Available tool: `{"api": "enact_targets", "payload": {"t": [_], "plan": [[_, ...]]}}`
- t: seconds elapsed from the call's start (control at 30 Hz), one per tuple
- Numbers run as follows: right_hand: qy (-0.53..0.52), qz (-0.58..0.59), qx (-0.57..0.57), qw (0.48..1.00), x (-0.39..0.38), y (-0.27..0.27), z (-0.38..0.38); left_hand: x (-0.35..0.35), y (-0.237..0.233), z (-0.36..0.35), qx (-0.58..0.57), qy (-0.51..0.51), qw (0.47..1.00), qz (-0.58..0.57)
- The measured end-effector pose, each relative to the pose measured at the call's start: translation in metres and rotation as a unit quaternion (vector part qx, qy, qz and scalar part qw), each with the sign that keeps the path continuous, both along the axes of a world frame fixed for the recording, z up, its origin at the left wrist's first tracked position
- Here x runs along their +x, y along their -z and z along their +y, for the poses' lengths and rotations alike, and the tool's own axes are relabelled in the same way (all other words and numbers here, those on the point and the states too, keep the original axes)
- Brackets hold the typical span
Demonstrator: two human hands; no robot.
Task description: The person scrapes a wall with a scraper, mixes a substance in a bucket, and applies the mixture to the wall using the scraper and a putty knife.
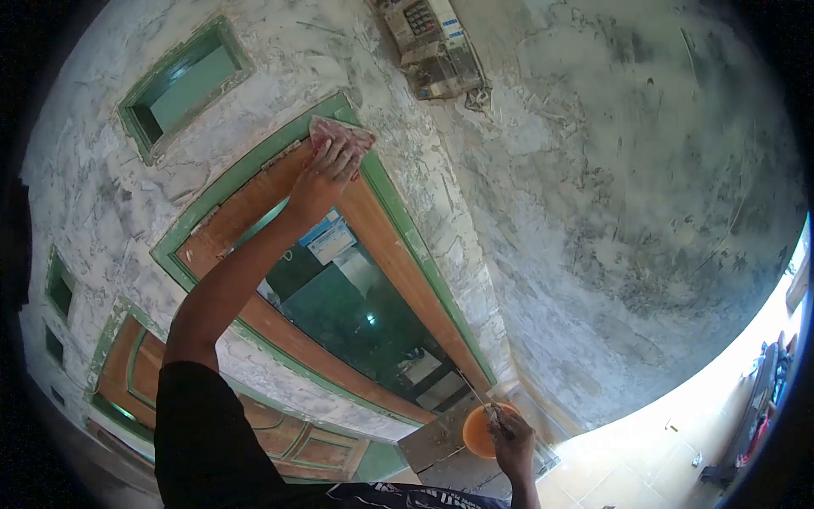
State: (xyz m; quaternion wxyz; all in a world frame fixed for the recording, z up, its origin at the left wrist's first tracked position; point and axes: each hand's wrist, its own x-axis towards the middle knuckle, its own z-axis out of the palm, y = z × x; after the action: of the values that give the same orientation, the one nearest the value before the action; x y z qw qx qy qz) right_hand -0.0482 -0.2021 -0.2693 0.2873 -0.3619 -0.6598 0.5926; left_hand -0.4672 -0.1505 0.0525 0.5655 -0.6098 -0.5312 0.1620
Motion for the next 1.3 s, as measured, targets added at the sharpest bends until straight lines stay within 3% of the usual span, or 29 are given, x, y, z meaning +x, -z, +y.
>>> {"api": "enact_targets", "payload": {"t": [0.07, 0.1, 0.2, 0.27, 0.37, 0.43, 0.53, 0.6, 0.67, 0.77, 0.83, 0.93, 0.97, 1.03, 1.17, 1.3], "plan": [[-0.003, -0.007, -0.006, 1.000, 0.000, 0.000, 0.003, 0.017, -0.014, 0.000, -0.020, 0.133, 0.991, 0.010], [0.009, 0.005, -0.006, 1.000, -0.002, 0.000, 0.003, 0.026, -0.033, 0.005, -0.023, 0.134, 0.991, 0.013], [0.014, 0.019, -0.003, 1.000, -0.004, -0.003, 0.002, 0.021, -0.087, 0.029, 0.058, 0.043, 0.996, 0.060], [0.002, 0.039, -0.016, 0.999, -0.006, -0.002, 0.003, -0.003, -0.098, 0.037, 0.061, -0.097, 0.991, 0.067], [0.022, 0.073, -0.019, 0.997, -0.007, 0.011, -0.002, -0.025, -0.045, 0.016, 0.013, -0.101, 0.990, 0.102], [0.010, 0.070, -0.024, 0.997, -0.003, 0.007, -0.003, -0.027, -0.006, -0.016, -0.038, -0.009, 0.996, 0.084], [0.000, 0.071, -0.009, 0.997, 0.002, 0.003, 0.002, -0.024, 0.024, -0.044, -0.121, 0.044, 0.991, 0.035], [0.000, 0.077, 0.012, 0.997, 0.002, 0.005, 0.005, -0.009, 0.006, -0.034, -0.103, 0.072, 0.991, 0.041], [-0.005, 0.085, -0.038, 0.996, 0.000, 0.013, 0.005, 0.010, -0.021, -0.019, -0.085, 0.098, 0.991, 0.044], [-0.009, 0.074, -0.006, 0.997, -0.004, 0.010, 0.003, 0.011, -0.082, 0.023, 0.021, 0.058, 0.997, 0.049], [-0.015, 0.062, 0.012, 0.998, -0.004, 0.005, -0.001, -0.007, -0.098, 0.044, 0.107, 0.128, 0.986, 0.021], [0.001, 0.088, -0.051, 0.995, -0.003, 0.001, -0.005, -0.030, -0.048, 0.062, 0.077, 0.111, 0.991, -0.001], [0.018, 0.099, -0.083, 0.991, -0.002, 0.002, -0.009, -0.016, -0.033, 0.041, -0.001, 0.055, 0.997, 0.060], [0.017, 0.096, -0.057, 0.994, 0.004, 0.001, -0.011, -0.037, 0.019, 0.023, -0.041, 0.052, 0.997, 0.035], [0.022, 0.092, -0.040, 0.995, 0.009, 0.000, -0.008, -0.013, 0.101, -0.056, -0.119, 0.051, 0.990, -0.054], [-0.008, 0.059, -0.072, 0.996, 0.000, -0.009, 0.002, 0.048, 0.193, -0.129, -0.159, 0.216, 0.900, -0.343]]}}
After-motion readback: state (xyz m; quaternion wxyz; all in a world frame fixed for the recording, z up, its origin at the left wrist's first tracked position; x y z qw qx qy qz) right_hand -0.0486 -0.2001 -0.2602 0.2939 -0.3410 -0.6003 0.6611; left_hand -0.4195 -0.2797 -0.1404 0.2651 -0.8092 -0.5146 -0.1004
